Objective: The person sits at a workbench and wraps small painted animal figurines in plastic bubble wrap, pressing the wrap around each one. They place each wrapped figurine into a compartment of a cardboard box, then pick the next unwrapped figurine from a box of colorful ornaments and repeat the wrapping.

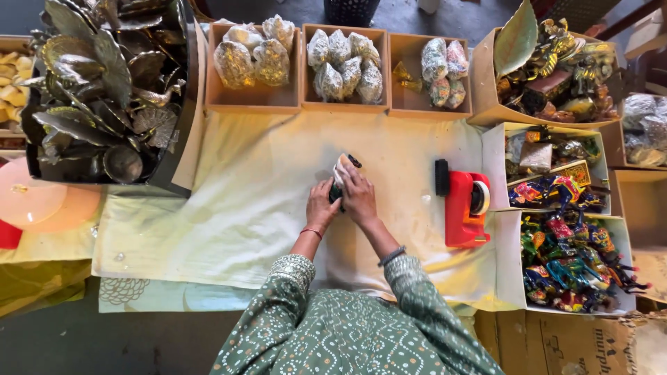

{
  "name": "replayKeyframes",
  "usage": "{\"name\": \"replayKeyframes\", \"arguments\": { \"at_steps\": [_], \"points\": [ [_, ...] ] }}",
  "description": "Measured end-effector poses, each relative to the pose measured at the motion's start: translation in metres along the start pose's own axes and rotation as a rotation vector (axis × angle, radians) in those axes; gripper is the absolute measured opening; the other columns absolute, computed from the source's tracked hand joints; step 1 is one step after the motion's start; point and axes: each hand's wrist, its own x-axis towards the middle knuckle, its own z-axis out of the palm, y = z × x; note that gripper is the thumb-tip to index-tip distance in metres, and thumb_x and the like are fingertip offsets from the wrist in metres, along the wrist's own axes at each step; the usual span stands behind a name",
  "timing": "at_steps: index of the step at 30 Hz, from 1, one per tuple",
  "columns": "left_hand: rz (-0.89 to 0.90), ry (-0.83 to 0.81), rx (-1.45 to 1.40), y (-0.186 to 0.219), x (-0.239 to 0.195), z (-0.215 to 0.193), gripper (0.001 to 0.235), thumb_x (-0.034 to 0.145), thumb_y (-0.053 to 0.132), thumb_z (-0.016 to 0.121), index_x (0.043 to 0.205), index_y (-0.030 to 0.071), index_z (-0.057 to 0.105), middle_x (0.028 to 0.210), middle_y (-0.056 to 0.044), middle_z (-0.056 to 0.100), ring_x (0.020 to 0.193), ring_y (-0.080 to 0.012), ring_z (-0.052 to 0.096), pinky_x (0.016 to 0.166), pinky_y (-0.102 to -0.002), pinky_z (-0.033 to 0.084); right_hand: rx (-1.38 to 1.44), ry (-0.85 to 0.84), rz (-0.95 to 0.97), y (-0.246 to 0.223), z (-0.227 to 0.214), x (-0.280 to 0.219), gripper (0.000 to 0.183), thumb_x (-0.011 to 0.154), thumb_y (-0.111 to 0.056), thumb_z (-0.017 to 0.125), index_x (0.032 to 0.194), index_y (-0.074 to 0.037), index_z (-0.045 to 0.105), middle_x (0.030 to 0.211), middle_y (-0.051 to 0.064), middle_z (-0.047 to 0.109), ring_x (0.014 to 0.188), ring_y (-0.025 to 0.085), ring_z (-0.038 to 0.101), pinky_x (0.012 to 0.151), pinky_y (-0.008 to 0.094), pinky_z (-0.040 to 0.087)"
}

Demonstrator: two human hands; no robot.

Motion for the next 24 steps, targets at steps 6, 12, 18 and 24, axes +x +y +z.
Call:
{"name": "replayKeyframes", "arguments": {
  "at_steps": [6, 12, 18, 24],
  "points": [
    [-0.03, 0.072, 0.05, -0.001, -0.006, 0.007, 0.066, 0.075, 0.02, 0.082, 0.137, 0.009, 0.058, 0.126, -0.011, 0.062, 0.115, -0.0337, 0.06, 0.097, -0.043, 0.051, 0.043, 0.029, -0.085, -0.006, -0.007, 0.006, 0.043, 0.099, -0.013, 0.056, 0.141, -0.011, 0.06, 0.152, 0.008, 0.054, 0.128, 0.031, 0.055, 0.107, 0.045, 0.042],
    [-0.096, 0.073, 0.114, -0.011, -0.014, 0.012, 0.049, 0.082, 0.009, 0.072, 0.13, 0.012, 0.063, 0.126, -0.009, 0.063, 0.11, -0.0343, 0.065, 0.092, -0.043, 0.055, 0.053, 0.05, -0.252, -0.001, -0.001, -0.05, 0.04, 0.099, -0.011, 0.058, 0.137, -0.004, 0.062, 0.149, 0.014, 0.057, 0.142, 0.029, 0.051, 0.115, 0.044, 0.036],
    [-0.09, 0.083, 0.07, 0.012, -0.01, -0.001, 0.067, 0.072, 0.015, 0.082, 0.135, 0.012, 0.06, 0.117, -0.011, 0.062, 0.107, -0.0338, 0.064, 0.09, -0.043, 0.054, 0.062, 0.15, -0.222, 0.016, 0.009, -0.044, 0.036, 0.097, -0.012, 0.063, 0.132, -0.004, 0.065, 0.143, 0.012, 0.06, 0.138, 0.03, 0.052, 0.114, 0.045, 0.038],
    [-0.067, 0.063, 0.083, 0.002, -0.007, 0.003, 0.07, 0.074, 0.023, 0.087, 0.137, 0.012, 0.061, 0.117, -0.012, 0.063, 0.109, -0.0329, 0.064, 0.092, -0.042, 0.054, 0.15, 0.276, 0.003, 0.01, 0.027, -0.028, 0.034, 0.095, -0.006, 0.059, 0.129, -0.001, 0.063, 0.133, 0.017, 0.059, 0.126, 0.038, 0.052, 0.11, 0.049, 0.04]
  ]
}}
